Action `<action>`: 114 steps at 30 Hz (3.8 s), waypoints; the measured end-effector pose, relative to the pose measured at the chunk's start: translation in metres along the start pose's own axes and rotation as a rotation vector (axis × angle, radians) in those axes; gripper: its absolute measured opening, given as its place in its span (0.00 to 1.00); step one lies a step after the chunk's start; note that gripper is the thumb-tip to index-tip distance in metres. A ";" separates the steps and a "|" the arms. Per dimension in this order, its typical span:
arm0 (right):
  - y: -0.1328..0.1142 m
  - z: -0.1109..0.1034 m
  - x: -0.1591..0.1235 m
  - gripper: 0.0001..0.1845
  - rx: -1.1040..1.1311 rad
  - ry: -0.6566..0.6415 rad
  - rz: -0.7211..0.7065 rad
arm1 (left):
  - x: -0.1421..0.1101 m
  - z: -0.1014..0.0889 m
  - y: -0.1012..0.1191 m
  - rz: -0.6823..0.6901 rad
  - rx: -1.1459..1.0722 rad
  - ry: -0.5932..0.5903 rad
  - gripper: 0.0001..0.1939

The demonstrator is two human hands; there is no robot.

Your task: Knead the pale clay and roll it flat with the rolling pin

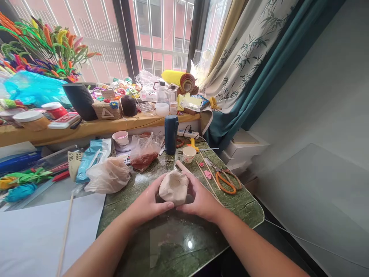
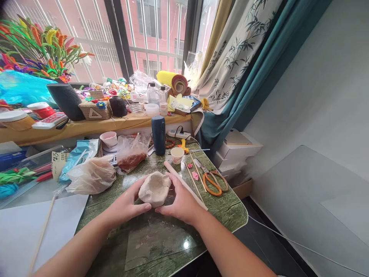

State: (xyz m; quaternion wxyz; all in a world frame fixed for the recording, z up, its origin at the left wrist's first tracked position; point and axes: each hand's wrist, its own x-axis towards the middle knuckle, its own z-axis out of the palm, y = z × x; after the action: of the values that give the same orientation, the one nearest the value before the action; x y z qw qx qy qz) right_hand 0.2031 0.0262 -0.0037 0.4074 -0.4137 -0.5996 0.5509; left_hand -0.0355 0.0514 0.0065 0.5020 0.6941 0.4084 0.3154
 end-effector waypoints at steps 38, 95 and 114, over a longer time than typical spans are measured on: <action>0.026 -0.025 -0.058 0.07 -0.870 -0.239 -0.160 | 0.005 0.021 0.004 0.121 0.681 -0.090 0.48; -0.022 -0.016 0.013 0.13 -0.941 -0.297 0.057 | -0.005 0.022 -0.008 0.104 0.515 -0.040 0.51; 0.000 -0.015 0.005 0.12 -0.961 -0.214 -0.190 | -0.002 0.017 -0.011 0.128 0.520 -0.097 0.52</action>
State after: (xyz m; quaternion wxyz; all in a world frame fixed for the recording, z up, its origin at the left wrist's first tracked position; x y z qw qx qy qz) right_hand 0.2155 0.0358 -0.0027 0.1555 -0.4393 -0.8590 0.2122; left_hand -0.0243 0.0440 -0.0095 0.3051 0.8382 0.4066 0.1974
